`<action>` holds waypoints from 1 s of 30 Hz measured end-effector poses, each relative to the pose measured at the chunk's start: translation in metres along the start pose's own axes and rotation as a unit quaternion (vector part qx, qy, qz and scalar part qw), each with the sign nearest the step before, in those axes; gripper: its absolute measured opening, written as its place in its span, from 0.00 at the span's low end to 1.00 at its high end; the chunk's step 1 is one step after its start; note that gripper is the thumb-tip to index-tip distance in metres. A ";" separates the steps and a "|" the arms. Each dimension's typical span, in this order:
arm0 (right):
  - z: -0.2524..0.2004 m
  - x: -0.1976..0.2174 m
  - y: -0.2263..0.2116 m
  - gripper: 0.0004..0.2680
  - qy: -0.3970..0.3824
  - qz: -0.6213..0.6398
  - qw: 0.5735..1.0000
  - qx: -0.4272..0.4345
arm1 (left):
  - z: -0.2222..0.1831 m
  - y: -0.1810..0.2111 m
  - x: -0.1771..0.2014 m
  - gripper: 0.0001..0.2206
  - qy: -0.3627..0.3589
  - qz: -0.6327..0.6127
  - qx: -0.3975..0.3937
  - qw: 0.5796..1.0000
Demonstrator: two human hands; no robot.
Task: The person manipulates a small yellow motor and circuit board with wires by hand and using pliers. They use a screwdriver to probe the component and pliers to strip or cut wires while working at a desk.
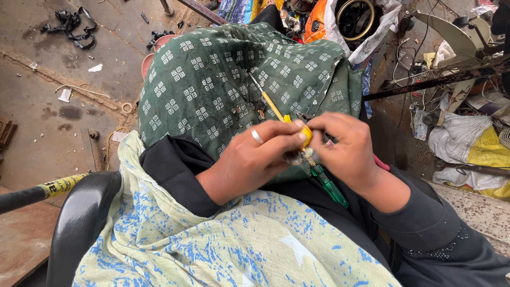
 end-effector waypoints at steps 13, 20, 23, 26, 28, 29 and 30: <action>0.002 0.025 -0.025 0.07 -0.002 0.032 0.999 0.038 | -0.012 -0.045 -0.018 0.17 0.060 -0.384 0.219 0.895; -0.009 0.037 -0.035 0.09 0.014 0.041 0.996 0.082 | -0.024 -0.065 -0.041 0.17 0.057 -0.494 0.280 0.821; -0.015 0.041 -0.037 0.07 0.031 0.053 0.994 0.086 | -0.029 -0.069 -0.046 0.18 0.029 -0.476 0.296 0.828; -0.019 0.040 -0.046 0.08 0.029 0.056 0.990 0.128 | -0.027 -0.064 -0.052 0.19 0.003 -0.507 0.279 0.816; -0.020 0.037 -0.051 0.10 0.014 -0.005 0.991 0.135 | -0.028 -0.063 -0.056 0.19 -0.010 -0.520 0.296 0.801; -0.020 0.034 -0.053 0.10 0.005 -0.034 0.990 0.140 | -0.028 -0.062 -0.058 0.20 -0.015 -0.526 0.305 0.794; -0.020 0.035 -0.055 0.10 0.008 -0.037 0.989 0.140 | -0.027 -0.060 -0.057 0.20 -0.012 -0.530 0.297 0.795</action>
Point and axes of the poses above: each hand's wrist, its own z-axis towards the middle knuckle, its own x-axis out of the back of the hand, y = z × x, the point moved 9 cm from there along z, towards the middle knuckle, and after that the axes turned 3 degrees about -x, right-handed, at the moved point
